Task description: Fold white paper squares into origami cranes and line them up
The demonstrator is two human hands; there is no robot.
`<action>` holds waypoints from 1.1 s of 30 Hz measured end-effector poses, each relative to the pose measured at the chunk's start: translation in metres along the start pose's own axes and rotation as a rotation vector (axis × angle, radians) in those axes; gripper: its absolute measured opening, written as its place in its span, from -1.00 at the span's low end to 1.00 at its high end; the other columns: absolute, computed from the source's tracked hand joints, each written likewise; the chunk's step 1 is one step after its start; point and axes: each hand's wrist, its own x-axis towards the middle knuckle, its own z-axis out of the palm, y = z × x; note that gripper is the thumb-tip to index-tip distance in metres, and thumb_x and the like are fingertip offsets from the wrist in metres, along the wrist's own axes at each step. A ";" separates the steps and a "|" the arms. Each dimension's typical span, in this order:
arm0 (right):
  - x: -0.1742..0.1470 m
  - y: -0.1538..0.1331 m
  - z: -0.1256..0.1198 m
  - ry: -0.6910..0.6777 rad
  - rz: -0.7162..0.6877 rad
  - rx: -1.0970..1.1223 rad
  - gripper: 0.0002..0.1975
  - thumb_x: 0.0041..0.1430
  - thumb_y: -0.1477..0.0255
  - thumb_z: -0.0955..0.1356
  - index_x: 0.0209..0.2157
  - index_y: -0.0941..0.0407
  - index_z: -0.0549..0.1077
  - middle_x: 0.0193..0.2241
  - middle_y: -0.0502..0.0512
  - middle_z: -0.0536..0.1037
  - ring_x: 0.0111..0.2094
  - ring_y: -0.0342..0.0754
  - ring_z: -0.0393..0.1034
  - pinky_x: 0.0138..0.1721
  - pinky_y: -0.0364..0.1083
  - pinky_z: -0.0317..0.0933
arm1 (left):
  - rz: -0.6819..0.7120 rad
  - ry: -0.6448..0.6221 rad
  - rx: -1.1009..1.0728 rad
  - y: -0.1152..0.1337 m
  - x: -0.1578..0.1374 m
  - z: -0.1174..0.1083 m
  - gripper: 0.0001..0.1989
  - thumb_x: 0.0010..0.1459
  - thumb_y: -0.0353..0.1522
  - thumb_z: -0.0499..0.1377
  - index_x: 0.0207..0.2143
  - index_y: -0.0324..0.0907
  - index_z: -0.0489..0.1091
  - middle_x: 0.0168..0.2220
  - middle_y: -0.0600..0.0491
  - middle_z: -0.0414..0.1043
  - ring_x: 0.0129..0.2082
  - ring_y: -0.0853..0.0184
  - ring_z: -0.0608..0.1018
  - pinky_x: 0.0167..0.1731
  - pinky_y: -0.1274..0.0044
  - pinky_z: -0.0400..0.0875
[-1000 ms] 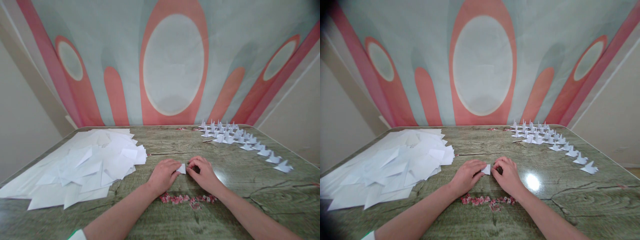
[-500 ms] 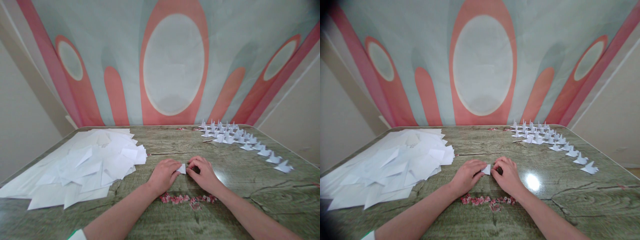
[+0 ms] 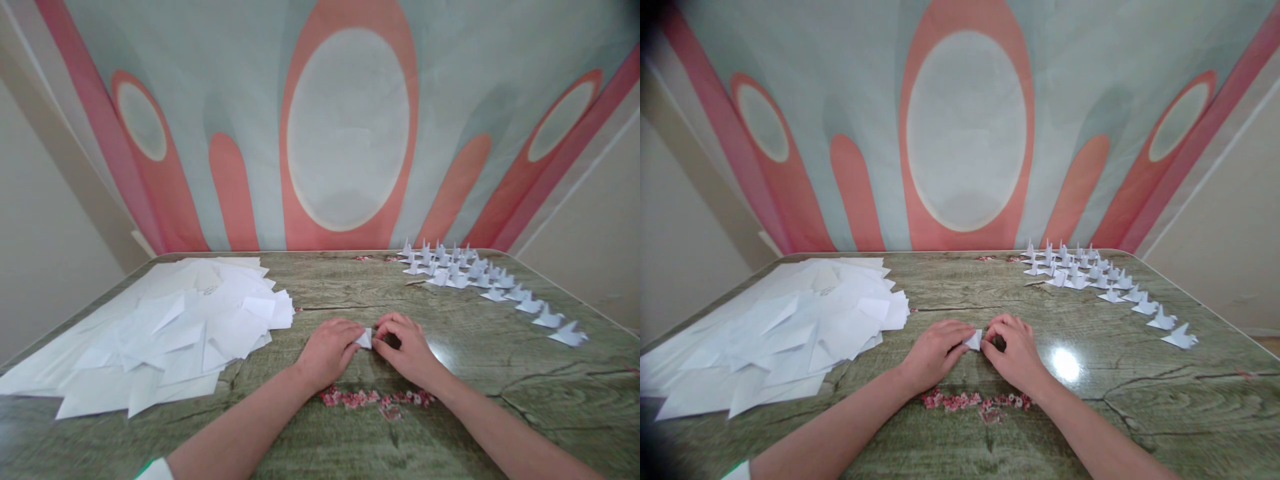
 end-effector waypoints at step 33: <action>0.013 -0.011 0.009 -0.118 -0.260 -0.230 -0.89 -0.01 0.57 0.30 -0.40 0.11 0.33 -0.39 0.05 0.38 -0.31 -0.02 0.25 -0.26 -0.06 0.12 | -0.151 0.061 -0.198 0.005 -0.001 -0.002 -0.52 0.07 -0.43 0.09 0.08 -0.17 0.16 0.03 -0.03 0.30 0.02 0.30 0.35 0.06 0.42 0.21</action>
